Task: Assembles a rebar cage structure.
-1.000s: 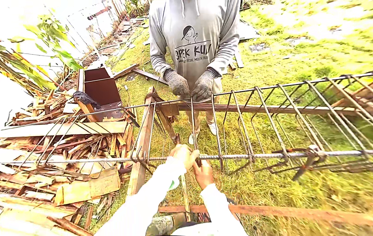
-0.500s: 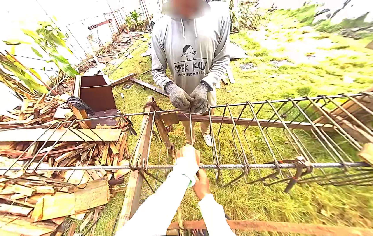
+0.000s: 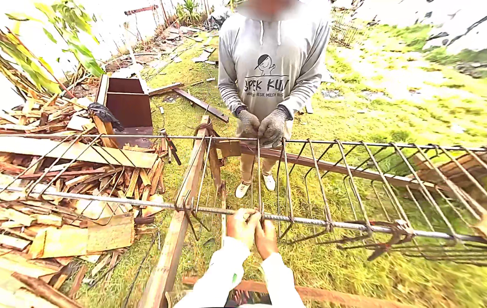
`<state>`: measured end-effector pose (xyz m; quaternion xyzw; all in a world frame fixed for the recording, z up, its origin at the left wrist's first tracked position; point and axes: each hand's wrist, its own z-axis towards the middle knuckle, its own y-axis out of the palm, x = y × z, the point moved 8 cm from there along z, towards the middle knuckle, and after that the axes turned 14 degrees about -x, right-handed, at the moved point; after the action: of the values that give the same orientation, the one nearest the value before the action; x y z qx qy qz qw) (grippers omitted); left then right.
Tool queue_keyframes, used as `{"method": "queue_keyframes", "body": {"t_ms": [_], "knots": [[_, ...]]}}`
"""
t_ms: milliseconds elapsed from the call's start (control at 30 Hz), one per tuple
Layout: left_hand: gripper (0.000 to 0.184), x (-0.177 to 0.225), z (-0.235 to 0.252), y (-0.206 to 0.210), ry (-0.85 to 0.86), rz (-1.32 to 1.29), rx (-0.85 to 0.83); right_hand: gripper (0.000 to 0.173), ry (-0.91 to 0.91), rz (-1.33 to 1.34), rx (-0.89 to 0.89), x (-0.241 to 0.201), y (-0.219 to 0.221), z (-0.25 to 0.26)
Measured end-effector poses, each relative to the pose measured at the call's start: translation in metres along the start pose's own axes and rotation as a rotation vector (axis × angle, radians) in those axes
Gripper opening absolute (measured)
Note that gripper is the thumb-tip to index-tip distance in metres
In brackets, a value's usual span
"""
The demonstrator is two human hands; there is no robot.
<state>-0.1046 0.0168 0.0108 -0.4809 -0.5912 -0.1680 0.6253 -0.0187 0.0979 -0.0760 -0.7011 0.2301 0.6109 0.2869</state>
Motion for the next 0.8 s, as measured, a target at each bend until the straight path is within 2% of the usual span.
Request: {"method": "queue_keyframes", "body": {"t_ms": [200, 267, 333, 467, 567, 633, 800], "knots": [[0.017, -0.050, -0.017, 0.016, -0.133, -0.608, 0.085, 0.034, -0.004, -0.074, 0.013, -0.005, -0.003, -0.002], [0.018, -0.060, -0.019, 0.026, -0.177, -0.837, 0.075, 0.034, -0.030, -0.071, -0.001, -0.003, -0.004, -0.001], [0.019, -0.067, -0.019, 0.032, -0.218, -0.960, 0.048, 0.033, -0.046, -0.079, -0.022, -0.002, -0.007, 0.000], [0.021, -0.075, -0.015, 0.035, -0.266, -1.034, -0.043, 0.033, -0.019, -0.118, -0.081, -0.001, -0.012, 0.002], [0.020, -0.084, -0.016, 0.034, -0.329, -1.065, -0.071, 0.032, -0.086, -0.189, -0.117, -0.003, -0.018, 0.000], [0.019, -0.091, -0.013, 0.035, -0.362, -1.053, -0.095, 0.034, -0.132, -0.240, -0.110, -0.004, -0.020, -0.001], [0.013, -0.102, 0.005, 0.040, -0.403, -1.046, -0.160, 0.031, -0.103, -0.271, -0.065, -0.008, -0.018, -0.003]]}}
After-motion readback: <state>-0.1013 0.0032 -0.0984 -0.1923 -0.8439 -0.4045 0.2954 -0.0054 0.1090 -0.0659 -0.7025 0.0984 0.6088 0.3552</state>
